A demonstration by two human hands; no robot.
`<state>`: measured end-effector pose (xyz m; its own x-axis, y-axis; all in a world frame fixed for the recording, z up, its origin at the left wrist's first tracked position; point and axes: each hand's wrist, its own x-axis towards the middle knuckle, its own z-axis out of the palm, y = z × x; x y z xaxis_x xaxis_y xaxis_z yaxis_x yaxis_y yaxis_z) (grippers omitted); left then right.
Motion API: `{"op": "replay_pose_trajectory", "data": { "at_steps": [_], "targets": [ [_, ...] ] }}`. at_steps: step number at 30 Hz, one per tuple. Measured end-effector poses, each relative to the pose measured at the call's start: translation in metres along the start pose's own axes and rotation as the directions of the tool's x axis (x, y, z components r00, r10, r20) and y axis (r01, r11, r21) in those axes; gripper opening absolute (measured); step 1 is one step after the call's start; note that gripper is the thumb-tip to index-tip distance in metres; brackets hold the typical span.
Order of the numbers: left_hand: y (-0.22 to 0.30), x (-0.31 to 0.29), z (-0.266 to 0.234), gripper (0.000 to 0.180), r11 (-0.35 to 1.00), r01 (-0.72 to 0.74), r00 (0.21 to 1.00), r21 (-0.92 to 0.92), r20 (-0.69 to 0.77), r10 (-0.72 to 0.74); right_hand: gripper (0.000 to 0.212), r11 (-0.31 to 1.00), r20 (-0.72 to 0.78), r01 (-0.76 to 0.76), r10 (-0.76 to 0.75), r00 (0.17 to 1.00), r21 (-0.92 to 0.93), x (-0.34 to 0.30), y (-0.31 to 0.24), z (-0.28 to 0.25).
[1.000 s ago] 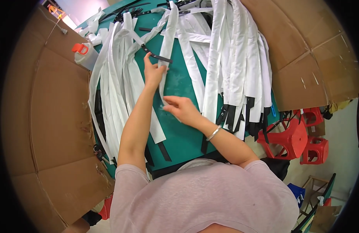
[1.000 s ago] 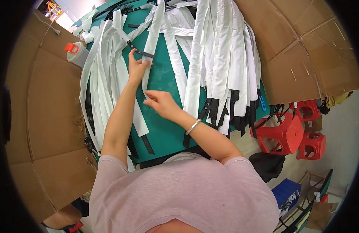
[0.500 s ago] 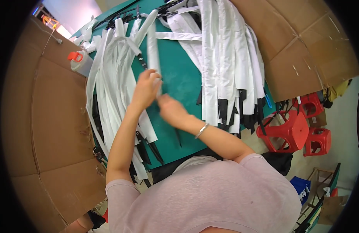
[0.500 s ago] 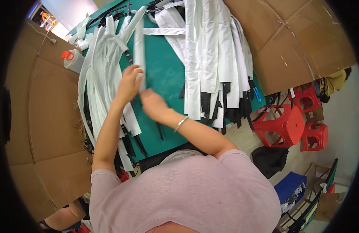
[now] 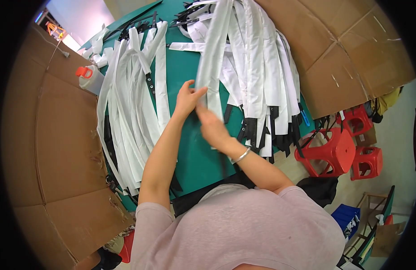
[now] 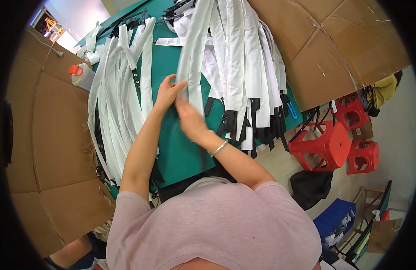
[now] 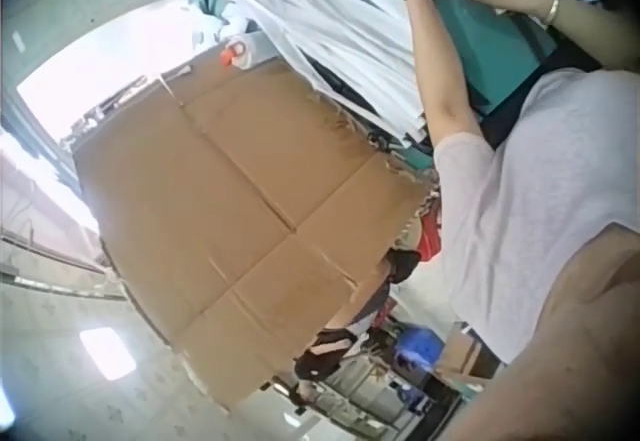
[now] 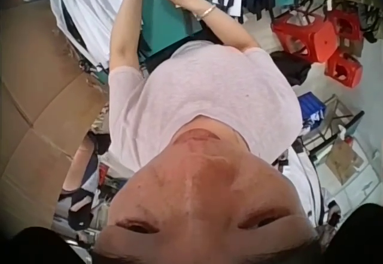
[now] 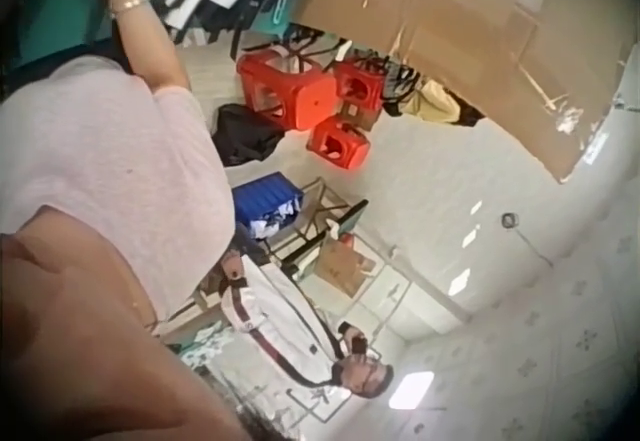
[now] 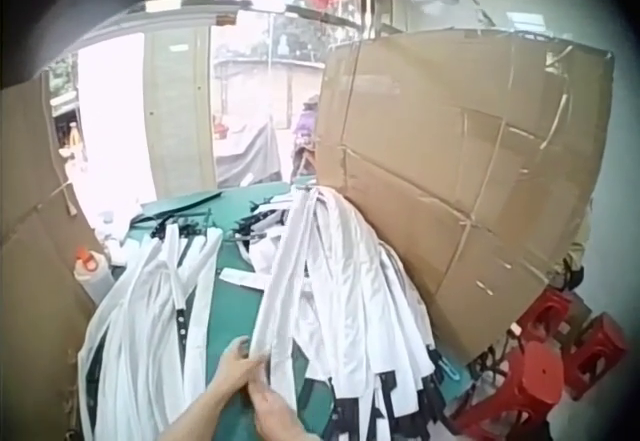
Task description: Organizing white belts with black straps on a factory workbench.
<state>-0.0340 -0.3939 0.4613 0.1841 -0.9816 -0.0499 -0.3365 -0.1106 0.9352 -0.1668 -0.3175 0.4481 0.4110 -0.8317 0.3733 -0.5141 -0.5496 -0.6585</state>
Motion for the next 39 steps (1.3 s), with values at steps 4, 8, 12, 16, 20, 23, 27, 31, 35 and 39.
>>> {"op": "replay_pose_trajectory", "data": {
  "at_steps": [4, 8, 12, 16, 20, 23, 27, 31, 35, 39],
  "targets": [
    [-0.028, 0.012, -0.016, 0.028, 0.926, 0.024, 0.995, -0.377, -0.083, -0.06, 0.039, 0.99, -0.109, -0.076, 0.089, 0.99, 0.121, 0.009, -0.002, -0.02],
    [-0.038, 0.004, -0.066, 0.03, 0.92, 0.1, 0.984, -0.379, -0.098, -0.147, 0.045, 0.942, -0.284, -0.321, 0.336, 0.898, 0.099, 0.036, 0.047, -0.065],
    [-0.022, -0.005, -0.073, 0.037, 0.939, -0.147, 0.843, 0.312, -0.458, 0.284, 0.065, 0.957, -0.206, -0.116, 0.061, 0.977, -0.267, 0.05, 0.057, -0.02],
    [-0.003, -0.013, -0.057, 0.041, 0.627, -0.628, 0.741, 0.461, 0.109, 0.663, 0.057, 0.941, 0.191, 0.095, -0.033, 0.981, -0.324, 0.056, 0.008, 0.034],
    [-0.032, -0.012, -0.069, 0.044, 0.549, -0.329, 0.932, 0.768, 0.169, 0.322, 0.051, 0.984, 0.118, 0.032, -0.011, 0.993, -0.176, 0.045, 0.005, 0.014],
    [-0.045, -0.017, -0.092, 0.054, 0.502, -0.191, 0.953, 0.844, 0.036, 0.302, 0.048, 0.944, -0.324, -0.091, -0.018, 0.946, -0.318, 0.053, 0.037, -0.059],
    [-0.041, -0.021, -0.096, 0.056, 0.479, -0.178, 0.936, 0.86, -0.002, 0.351, 0.051, 0.631, -0.339, -0.215, -0.082, 0.937, -0.746, 0.056, 0.093, -0.09],
    [-0.03, -0.008, -0.073, 0.055, 0.688, -0.415, 0.83, 0.596, -0.063, 0.555, 0.053, 0.693, -0.165, -0.138, 0.028, 0.986, -0.707, 0.057, 0.052, -0.082],
    [0.024, 0.002, -0.016, 0.05, 0.874, 0.211, 0.966, -0.438, 0.231, -0.118, 0.044, 0.926, -0.031, 0.117, -0.137, 0.99, -0.358, 0.033, 0.005, -0.011],
    [-0.019, 0.004, -0.029, 0.041, 0.857, 0.091, 0.994, -0.508, 0.001, -0.105, 0.057, 0.975, -0.144, -0.061, 0.03, 0.989, -0.213, 0.046, -0.01, -0.056]
  ]
}}
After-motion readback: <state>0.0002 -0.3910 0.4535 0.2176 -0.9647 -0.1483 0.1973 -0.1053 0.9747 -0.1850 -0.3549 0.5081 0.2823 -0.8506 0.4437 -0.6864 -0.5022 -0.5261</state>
